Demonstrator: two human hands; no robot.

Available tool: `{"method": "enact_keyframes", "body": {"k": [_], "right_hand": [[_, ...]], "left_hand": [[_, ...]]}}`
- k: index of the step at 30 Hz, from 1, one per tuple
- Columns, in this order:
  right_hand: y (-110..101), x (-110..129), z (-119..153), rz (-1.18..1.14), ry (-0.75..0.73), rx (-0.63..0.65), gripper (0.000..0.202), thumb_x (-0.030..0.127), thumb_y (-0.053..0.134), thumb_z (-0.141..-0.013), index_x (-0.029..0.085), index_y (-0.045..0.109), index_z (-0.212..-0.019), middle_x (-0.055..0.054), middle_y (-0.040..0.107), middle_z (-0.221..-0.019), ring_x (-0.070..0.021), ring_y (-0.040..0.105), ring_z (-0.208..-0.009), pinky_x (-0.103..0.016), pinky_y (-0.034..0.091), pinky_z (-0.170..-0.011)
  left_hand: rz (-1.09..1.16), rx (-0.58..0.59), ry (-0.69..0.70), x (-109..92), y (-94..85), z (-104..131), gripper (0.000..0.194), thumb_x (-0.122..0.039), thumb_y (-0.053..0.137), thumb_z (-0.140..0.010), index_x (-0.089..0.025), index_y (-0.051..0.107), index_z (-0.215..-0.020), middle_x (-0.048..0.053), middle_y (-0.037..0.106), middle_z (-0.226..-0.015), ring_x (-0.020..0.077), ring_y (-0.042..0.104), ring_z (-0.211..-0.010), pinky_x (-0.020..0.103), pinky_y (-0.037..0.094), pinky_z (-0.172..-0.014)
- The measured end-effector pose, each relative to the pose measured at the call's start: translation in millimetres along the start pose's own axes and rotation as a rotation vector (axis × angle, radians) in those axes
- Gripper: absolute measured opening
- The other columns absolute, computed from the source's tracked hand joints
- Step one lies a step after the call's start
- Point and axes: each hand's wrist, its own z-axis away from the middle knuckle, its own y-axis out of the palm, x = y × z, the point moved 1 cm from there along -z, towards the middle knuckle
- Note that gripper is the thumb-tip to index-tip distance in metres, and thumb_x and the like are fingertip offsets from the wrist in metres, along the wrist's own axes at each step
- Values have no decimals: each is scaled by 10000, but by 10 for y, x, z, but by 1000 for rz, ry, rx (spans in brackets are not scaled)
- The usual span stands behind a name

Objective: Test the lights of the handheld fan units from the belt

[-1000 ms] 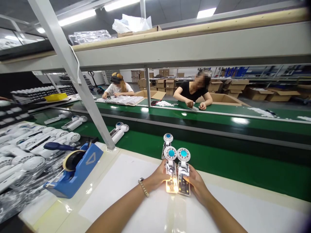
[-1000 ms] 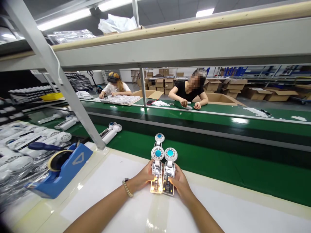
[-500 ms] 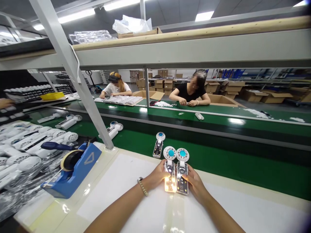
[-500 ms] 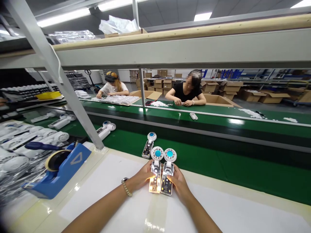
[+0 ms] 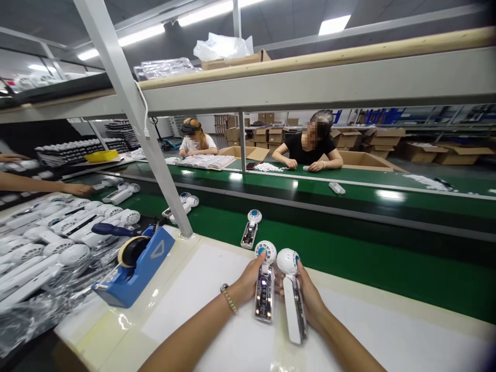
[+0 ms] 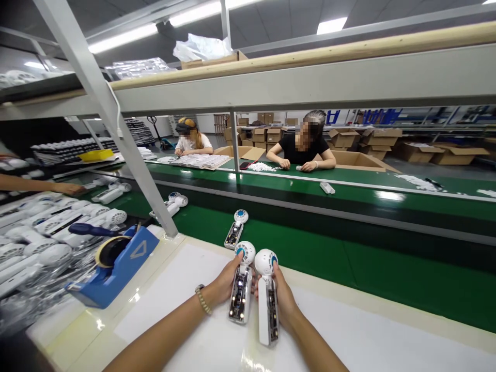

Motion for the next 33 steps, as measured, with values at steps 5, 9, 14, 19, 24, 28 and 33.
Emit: {"method": "enact_keyframes", "body": {"k": [5, 9, 14, 19, 24, 28, 33], "right_hand": [[194, -187, -160, 151, -63, 11, 310, 470, 634, -708, 187, 583, -822, -21, 661, -659, -198, 619, -617, -286, 466, -595], [465, -396, -352, 345, -149, 72, 361, 413, 670, -673, 175, 565, -923, -59, 689, -797, -237, 622, -744, -332, 460, -702], [1138, -736, -716, 584, -322, 119, 355, 431, 558, -747, 163, 570, -979, -88, 663, -929, -279, 584, -890, -376, 424, -812], [1691, -865, -1026, 757, -495, 106, 475, 391, 521, -765, 147, 482, -1170, -134, 540, -1207, -306, 426, -1152, -401, 291, -987], [1577, -578, -1353, 868, -545, -111, 648, 394, 442, -816, 88, 226, -1344, -191, 272, -1398, -341, 169, -1301, -457, 116, -1055], [1414, -396, -1656, 914, -392, -278, 580, 422, 495, -818, 110, 337, -1279, -227, 378, -1293, -397, 291, -1225, -554, 215, -984], [1479, -344, -1976, 873, -176, -257, 324, 300, 553, -847, 169, 503, -1139, -86, 507, -1187, -249, 517, -1026, -477, 423, -858]], "left_hand": [[28, -157, 194, -287, -331, 263, 248, -325, 669, -720, -120, 562, -810, 54, 647, -670, 161, 619, -573, 260, 495, -568], [77, -367, 324, -586, -731, 632, 276, -357, 603, -771, -110, 567, -890, 62, 653, -678, 163, 624, -555, 254, 499, -519], [122, -570, 484, -877, -1121, 1189, 227, -293, 541, -809, -183, 497, -1003, 54, 671, -859, 176, 653, -651, 287, 522, -571], [60, -576, 536, -971, -1303, 1592, 335, -69, 626, -659, -151, 523, -968, 52, 656, -900, 235, 646, -826, 322, 513, -711], [6, -545, 523, -996, -1386, 1743, 407, -122, 695, -613, -171, 517, -976, 54, 631, -935, 255, 632, -862, 367, 506, -741], [-31, -572, 507, -994, -1471, 1721, 535, -105, 704, -574, -188, 468, -1048, 42, 619, -910, 239, 634, -833, 326, 503, -673], [-87, -620, 467, -971, -1562, 1691, 634, -160, 705, -583, -210, 404, -1140, 24, 611, -860, 216, 630, -782, 302, 483, -651]]}}
